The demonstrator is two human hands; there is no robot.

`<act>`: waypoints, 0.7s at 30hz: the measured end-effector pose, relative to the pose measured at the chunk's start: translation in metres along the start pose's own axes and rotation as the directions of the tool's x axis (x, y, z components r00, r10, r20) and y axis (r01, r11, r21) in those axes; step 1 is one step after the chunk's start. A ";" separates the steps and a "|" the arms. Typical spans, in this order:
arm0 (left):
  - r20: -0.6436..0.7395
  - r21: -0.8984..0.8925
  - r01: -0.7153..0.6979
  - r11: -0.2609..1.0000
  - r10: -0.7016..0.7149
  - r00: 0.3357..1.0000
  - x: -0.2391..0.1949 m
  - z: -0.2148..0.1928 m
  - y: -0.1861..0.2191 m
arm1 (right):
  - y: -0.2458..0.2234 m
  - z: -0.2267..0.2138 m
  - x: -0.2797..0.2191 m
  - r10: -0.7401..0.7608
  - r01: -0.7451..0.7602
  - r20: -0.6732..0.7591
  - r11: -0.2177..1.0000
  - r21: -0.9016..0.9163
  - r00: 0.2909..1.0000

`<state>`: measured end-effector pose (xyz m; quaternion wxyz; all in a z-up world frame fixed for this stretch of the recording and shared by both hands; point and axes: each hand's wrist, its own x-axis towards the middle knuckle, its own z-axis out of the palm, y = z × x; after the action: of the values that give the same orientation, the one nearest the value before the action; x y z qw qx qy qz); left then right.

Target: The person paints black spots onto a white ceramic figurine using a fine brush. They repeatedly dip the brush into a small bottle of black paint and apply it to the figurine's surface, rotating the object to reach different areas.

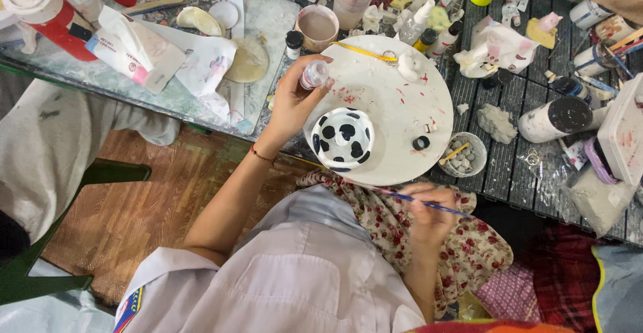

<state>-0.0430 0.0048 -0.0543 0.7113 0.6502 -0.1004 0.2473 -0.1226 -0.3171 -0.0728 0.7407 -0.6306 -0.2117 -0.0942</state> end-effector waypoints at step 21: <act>-0.106 -0.016 -0.074 0.997 0.072 0.992 -0.007 0.001 -0.024 | -0.001 0.007 -0.009 0.017 -0.019 -0.020 0.996 -0.087 1.000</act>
<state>-0.0370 0.0016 -0.0781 0.7125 0.6250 -0.0892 0.3061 -0.1321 -0.3115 -0.0747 0.7154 -0.6632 -0.1945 -0.1028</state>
